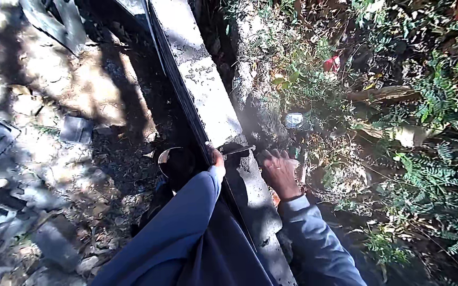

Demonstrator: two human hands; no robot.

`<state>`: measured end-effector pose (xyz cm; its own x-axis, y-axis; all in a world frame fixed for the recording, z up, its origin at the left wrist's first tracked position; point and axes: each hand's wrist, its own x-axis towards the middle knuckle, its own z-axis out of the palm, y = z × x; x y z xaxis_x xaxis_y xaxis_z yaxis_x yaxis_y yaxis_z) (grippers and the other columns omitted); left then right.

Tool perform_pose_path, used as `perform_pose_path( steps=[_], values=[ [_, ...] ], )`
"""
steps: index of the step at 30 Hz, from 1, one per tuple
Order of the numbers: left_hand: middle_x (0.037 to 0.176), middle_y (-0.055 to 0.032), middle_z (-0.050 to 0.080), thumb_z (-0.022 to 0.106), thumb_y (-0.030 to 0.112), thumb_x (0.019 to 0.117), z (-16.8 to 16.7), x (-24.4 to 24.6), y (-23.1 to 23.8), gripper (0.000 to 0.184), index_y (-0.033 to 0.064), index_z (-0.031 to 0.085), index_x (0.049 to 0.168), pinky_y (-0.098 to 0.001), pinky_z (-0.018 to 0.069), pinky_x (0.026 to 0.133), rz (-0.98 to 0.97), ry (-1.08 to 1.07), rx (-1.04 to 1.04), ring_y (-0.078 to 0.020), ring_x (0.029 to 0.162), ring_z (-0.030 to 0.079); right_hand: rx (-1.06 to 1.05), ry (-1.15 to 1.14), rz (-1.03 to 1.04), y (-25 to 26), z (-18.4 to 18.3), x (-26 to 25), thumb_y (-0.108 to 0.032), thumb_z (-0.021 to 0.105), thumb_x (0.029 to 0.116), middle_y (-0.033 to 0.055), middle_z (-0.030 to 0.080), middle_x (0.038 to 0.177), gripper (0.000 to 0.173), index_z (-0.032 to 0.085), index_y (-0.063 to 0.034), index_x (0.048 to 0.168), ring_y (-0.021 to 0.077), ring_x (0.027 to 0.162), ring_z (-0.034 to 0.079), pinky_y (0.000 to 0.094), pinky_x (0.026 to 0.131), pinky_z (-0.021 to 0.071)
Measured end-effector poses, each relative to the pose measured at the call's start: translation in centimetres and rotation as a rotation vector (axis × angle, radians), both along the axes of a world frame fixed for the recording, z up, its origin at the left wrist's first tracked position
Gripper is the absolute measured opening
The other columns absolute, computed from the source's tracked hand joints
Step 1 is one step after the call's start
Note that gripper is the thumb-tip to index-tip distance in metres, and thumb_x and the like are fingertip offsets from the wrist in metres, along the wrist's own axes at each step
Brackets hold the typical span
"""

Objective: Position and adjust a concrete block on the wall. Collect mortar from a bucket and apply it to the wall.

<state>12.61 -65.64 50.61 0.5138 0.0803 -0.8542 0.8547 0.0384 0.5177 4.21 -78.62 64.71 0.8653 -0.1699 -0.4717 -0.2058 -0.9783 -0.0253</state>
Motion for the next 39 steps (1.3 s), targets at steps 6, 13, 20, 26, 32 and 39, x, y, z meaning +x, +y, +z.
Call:
perform_pose_path(
  steps=[6,13,20,26,32,39],
  values=[
    [0.166,-0.0140,0.030,0.009,0.070,0.1027,1.1,0.5,0.4,0.086,0.0113,0.033,0.160,-0.0600,0.0243,0.122,-0.045,0.040,0.021,-0.0316,0.154,0.026,-0.046,0.125,-0.068,2.2,2.2,1.9,-0.009,0.051,0.1014,0.0160,0.069,0.126,0.028,0.071,-0.0060,0.121,0.0382,0.122,0.061,0.0583,0.103,0.0441],
    [0.166,-0.0128,0.030,0.008,0.070,0.1029,1.0,0.1,0.5,0.085,0.0124,0.034,0.159,-0.0592,0.0244,0.122,-0.057,0.034,-0.003,-0.0303,0.154,0.026,0.013,0.259,-0.118,4.3,-1.1,3.8,-0.005,0.048,0.1021,0.0241,0.063,0.133,0.030,0.067,0.0015,0.124,0.0435,0.130,0.055,0.0611,0.109,0.0382],
    [0.162,-0.0164,0.036,0.009,0.076,0.0997,0.9,0.1,1.2,0.092,0.0100,0.038,0.157,-0.0622,0.0282,0.119,-0.103,0.102,0.052,-0.0336,0.151,0.031,-0.005,0.303,-0.079,5.9,-0.8,4.0,-0.006,0.046,0.1040,0.0268,0.065,0.127,0.030,0.067,0.0027,0.123,0.0449,0.127,0.056,0.0608,0.107,0.0396],
    [0.162,-0.0189,0.037,0.008,0.066,0.1050,1.0,0.3,2.4,0.085,0.0059,0.038,0.157,-0.0559,0.0280,0.121,-0.268,0.002,0.073,-0.0334,0.151,0.033,-0.039,0.320,-0.070,6.7,2.1,5.1,-0.010,0.046,0.1046,0.0231,0.067,0.124,0.030,0.070,0.0004,0.120,0.0417,0.123,0.058,0.0584,0.104,0.0408],
    [0.168,-0.0132,0.026,0.010,0.074,0.1008,2.1,0.7,1.3,0.088,0.0126,0.031,0.161,-0.0633,0.0224,0.121,-0.072,0.102,-0.038,-0.0315,0.155,0.021,-0.009,0.199,-0.105,3.7,0.9,2.6,-0.009,0.050,0.1026,0.0179,0.065,0.134,0.031,0.069,-0.0034,0.126,0.0387,0.129,0.057,0.0576,0.111,0.0379],
    [0.165,-0.0173,0.031,0.011,0.072,0.1019,2.4,0.8,1.3,0.088,0.0093,0.034,0.158,-0.0616,0.0277,0.119,-0.006,0.087,-0.080,-0.0333,0.152,0.028,0.078,0.053,-0.038,-3.9,-3.2,-5.0,-0.027,0.048,0.1064,0.0103,0.068,0.130,0.033,0.069,-0.0144,0.129,0.0352,0.128,0.059,0.0594,0.106,0.0428]
  ],
)
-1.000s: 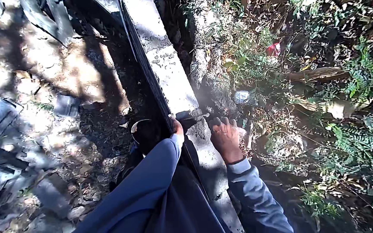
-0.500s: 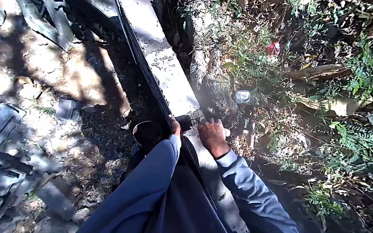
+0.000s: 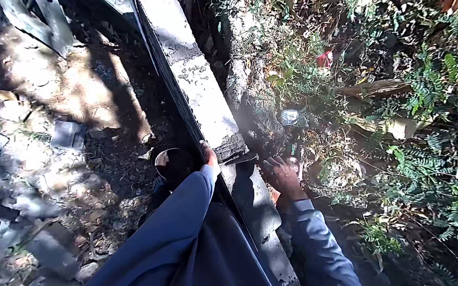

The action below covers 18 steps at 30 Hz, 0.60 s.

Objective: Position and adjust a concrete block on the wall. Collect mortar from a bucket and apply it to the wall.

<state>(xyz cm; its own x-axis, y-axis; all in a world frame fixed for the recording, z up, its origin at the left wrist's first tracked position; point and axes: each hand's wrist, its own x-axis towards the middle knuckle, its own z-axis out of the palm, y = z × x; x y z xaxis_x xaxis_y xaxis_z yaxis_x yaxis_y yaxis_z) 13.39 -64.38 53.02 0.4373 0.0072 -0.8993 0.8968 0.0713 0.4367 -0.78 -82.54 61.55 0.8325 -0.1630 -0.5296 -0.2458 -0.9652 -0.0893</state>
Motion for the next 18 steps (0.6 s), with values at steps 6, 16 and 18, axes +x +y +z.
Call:
perform_pose_path(
  steps=[6,16,18],
  values=[
    [0.163,-0.0169,0.034,0.008,0.072,0.1019,-1.8,0.0,-1.0,0.088,0.0096,0.035,0.158,-0.0630,0.0286,0.118,-0.007,-0.046,0.082,-0.0340,0.151,0.030,0.019,-0.046,0.011,1.7,-1.9,3.9,-0.019,0.056,0.1026,0.0116,0.070,0.126,0.027,0.073,-0.0119,0.122,0.0366,0.122,0.061,0.0586,0.103,0.0441],
    [0.164,-0.0177,0.032,0.010,0.066,0.1055,0.7,-0.5,-1.2,0.082,0.0079,0.033,0.158,-0.0589,0.0298,0.118,-0.009,-0.045,0.064,-0.0332,0.151,0.030,-0.017,-0.003,-0.134,6.0,0.8,4.9,-0.006,0.056,0.0970,0.0186,0.070,0.123,0.024,0.073,-0.0030,0.115,0.0410,0.122,0.060,0.0599,0.104,0.0423],
    [0.166,-0.0161,0.028,0.009,0.067,0.1044,1.8,0.0,-1.3,0.083,0.0090,0.031,0.160,-0.0614,0.0256,0.119,-0.047,-0.042,0.055,-0.0330,0.153,0.025,-0.063,-0.064,-0.145,6.1,2.4,5.2,-0.005,0.056,0.0956,0.0190,0.071,0.118,0.023,0.074,-0.0016,0.110,0.0411,0.118,0.062,0.0599,0.102,0.0436]
  ],
)
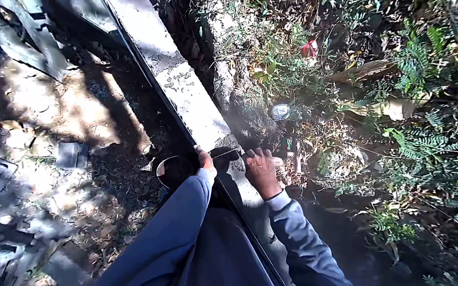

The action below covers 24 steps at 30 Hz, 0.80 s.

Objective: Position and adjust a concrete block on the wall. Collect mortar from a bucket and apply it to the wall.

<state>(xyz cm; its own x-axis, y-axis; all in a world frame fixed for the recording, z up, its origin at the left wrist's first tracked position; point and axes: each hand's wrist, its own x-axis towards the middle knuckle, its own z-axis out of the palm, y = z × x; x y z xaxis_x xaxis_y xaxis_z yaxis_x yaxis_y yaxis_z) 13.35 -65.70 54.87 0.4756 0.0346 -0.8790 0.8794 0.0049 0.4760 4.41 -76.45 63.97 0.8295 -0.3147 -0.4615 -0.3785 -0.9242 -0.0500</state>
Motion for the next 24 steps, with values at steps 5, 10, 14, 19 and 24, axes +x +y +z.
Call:
perform_pose_path(
  steps=[5,10,14,19,24],
  values=[
    [0.164,-0.0158,0.031,0.010,0.069,0.1038,-0.1,-0.7,0.4,0.084,0.0103,0.032,0.159,-0.0622,0.0297,0.116,0.002,-0.003,-0.006,-0.0330,0.151,0.029,0.127,0.100,-0.114,0.2,-0.9,-1.5,-0.013,0.054,0.0992,0.0156,0.067,0.132,0.031,0.071,-0.0070,0.125,0.0395,0.128,0.057,0.0600,0.105,0.0423],
    [0.166,-0.0158,0.026,0.011,0.071,0.1028,0.3,-0.6,1.0,0.084,0.0119,0.028,0.161,-0.0625,0.0283,0.118,-0.009,0.006,-0.048,-0.0325,0.153,0.026,0.285,0.105,-0.589,1.5,-1.6,-7.7,-0.035,0.044,0.1076,0.0222,0.064,0.134,0.047,0.057,-0.0023,0.138,0.0387,0.123,0.063,0.0584,0.102,0.0484],
    [0.167,-0.0140,0.025,0.011,0.070,0.1033,0.2,-0.8,0.8,0.083,0.0130,0.028,0.161,-0.0623,0.0253,0.119,-0.023,-0.037,-0.049,-0.0308,0.154,0.023,0.257,-0.007,-0.759,6.7,-4.9,-8.4,-0.033,0.044,0.1084,0.0253,0.064,0.132,0.049,0.056,0.0019,0.141,0.0402,0.118,0.066,0.0562,0.099,0.0515],
    [0.165,-0.0178,0.027,0.011,0.065,0.1059,1.1,-1.2,0.4,0.079,0.0095,0.025,0.161,-0.0635,0.0313,0.116,-0.023,-0.005,-0.059,-0.0341,0.151,0.028,0.420,-0.054,-0.685,6.7,-4.4,-5.0,-0.035,0.043,0.1092,0.0233,0.067,0.129,0.049,0.058,0.0009,0.138,0.0372,0.120,0.065,0.0540,0.104,0.0489],
    [0.166,-0.0155,0.027,0.013,0.068,0.1048,1.2,-1.5,0.6,0.081,0.0105,0.027,0.161,-0.0615,0.0274,0.119,-0.047,-0.004,-0.021,-0.0321,0.153,0.026,1.035,-0.355,-1.209,1.6,-5.4,-5.0,-0.028,0.034,0.1137,0.0020,0.056,0.068,0.039,0.061,-0.0004,0.108,0.0111,0.052,0.054,0.0268,0.048,0.0498]
  ],
)
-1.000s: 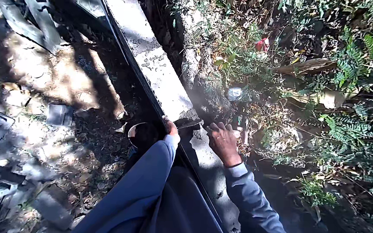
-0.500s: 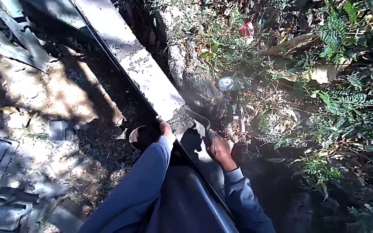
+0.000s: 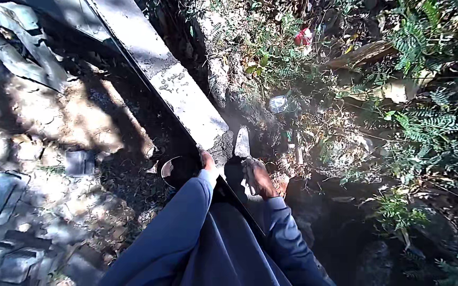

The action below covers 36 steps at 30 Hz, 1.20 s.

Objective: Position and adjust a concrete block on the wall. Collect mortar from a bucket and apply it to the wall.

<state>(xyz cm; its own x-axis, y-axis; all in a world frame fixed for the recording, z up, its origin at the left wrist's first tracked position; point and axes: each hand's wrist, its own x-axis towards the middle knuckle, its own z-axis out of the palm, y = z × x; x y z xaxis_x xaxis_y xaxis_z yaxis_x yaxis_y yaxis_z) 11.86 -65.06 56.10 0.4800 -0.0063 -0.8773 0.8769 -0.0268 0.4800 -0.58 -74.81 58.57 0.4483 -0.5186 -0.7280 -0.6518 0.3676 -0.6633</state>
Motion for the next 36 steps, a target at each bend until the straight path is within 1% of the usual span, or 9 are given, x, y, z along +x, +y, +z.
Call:
perform_pose_path(
  steps=[6,11,13,17,19,25,28,32,36],
  values=[
    [0.166,-0.0146,0.027,0.013,0.068,0.1047,0.1,0.3,0.2,0.080,0.0123,0.029,0.161,-0.0617,0.0271,0.119,0.044,0.023,-0.072,-0.0312,0.153,0.026,-0.100,0.079,-0.038,4.2,-1.8,-2.6,-0.026,0.032,0.1138,0.0035,0.053,0.070,0.038,0.058,0.0007,0.112,0.0126,0.053,0.053,0.0307,0.052,0.0515],
    [0.166,-0.0159,0.027,0.014,0.067,0.1053,0.1,0.2,0.1,0.080,0.0108,0.029,0.160,-0.0604,0.0272,0.119,0.041,0.035,-0.050,-0.0318,0.153,0.026,-0.407,0.382,0.736,4.8,0.8,0.7,-0.039,0.032,0.1121,0.0252,0.068,0.125,0.054,0.054,-0.0002,0.143,0.0388,0.121,0.065,0.0555,0.106,0.0477],
    [0.165,-0.0167,0.028,0.015,0.065,0.1061,0.1,0.3,-0.1,0.078,0.0097,0.030,0.160,-0.0581,0.0272,0.120,0.050,0.026,-0.056,-0.0316,0.152,0.027,-0.406,0.375,0.696,2.6,2.0,1.7,-0.037,0.033,0.1121,0.0250,0.069,0.122,0.052,0.057,-0.0007,0.140,0.0383,0.117,0.066,0.0555,0.104,0.0486],
    [0.163,-0.0176,0.033,0.015,0.066,0.1058,-0.4,0.4,0.0,0.079,0.0086,0.034,0.158,-0.0588,0.0314,0.116,0.018,0.017,-0.013,-0.0327,0.150,0.031,-0.088,0.155,0.277,-1.8,0.5,2.1,-0.030,0.033,0.1141,0.0040,0.056,0.073,0.039,0.058,-0.0016,0.111,0.0131,0.053,0.056,0.0288,0.049,0.0521],
    [0.164,-0.0168,0.030,0.015,0.066,0.1056,-0.7,0.4,0.1,0.080,0.0093,0.033,0.159,-0.0601,0.0290,0.118,0.011,0.018,-0.022,-0.0325,0.152,0.027,0.057,0.127,0.283,-2.7,-0.2,1.9,-0.031,0.031,0.1142,0.0012,0.052,0.069,0.037,0.055,-0.0024,0.110,0.0108,0.048,0.052,0.0272,0.045,0.0495],
    [0.164,-0.0156,0.030,0.014,0.068,0.1047,-0.3,0.5,0.6,0.080,0.0122,0.031,0.160,-0.0601,0.0321,0.116,0.019,0.042,-0.082,-0.0319,0.150,0.030,-0.208,0.386,0.923,-1.8,0.9,2.2,-0.033,0.030,0.1131,0.0237,0.064,0.104,0.048,0.056,0.0030,0.129,0.0345,0.086,0.066,0.0518,0.081,0.0536],
    [0.167,-0.0138,0.027,0.015,0.068,0.1046,-1.2,0.8,0.8,0.080,0.0125,0.030,0.160,-0.0599,0.0273,0.120,0.038,0.020,-0.080,-0.0303,0.153,0.026,-0.362,0.513,0.935,-2.9,2.0,1.2,-0.037,0.031,0.1115,0.0271,0.066,0.120,0.051,0.060,0.0005,0.129,0.0416,0.113,0.066,0.0608,0.098,0.0489],
    [0.167,-0.0150,0.025,0.010,0.074,0.1011,-2.1,0.6,0.4,0.087,0.0129,0.027,0.162,-0.0614,0.0273,0.119,0.041,0.010,-0.020,-0.0321,0.154,0.025,-0.342,0.341,0.593,-3.3,-1.1,1.4,-0.035,0.032,0.1126,0.0140,0.063,0.087,0.046,0.062,-0.0008,0.121,0.0223,0.065,0.063,0.0408,0.064,0.0567],
    [0.167,-0.0149,0.025,0.013,0.074,0.1011,-2.0,1.0,-0.4,0.088,0.0120,0.026,0.162,-0.0609,0.0265,0.120,0.103,0.043,0.015,-0.0320,0.153,0.025,-0.259,0.374,0.805,-1.0,-0.6,4.6,-0.034,0.032,0.1131,0.0233,0.066,0.101,0.046,0.059,0.0022,0.127,0.0317,0.081,0.067,0.0488,0.079,0.0552]
  ],
)
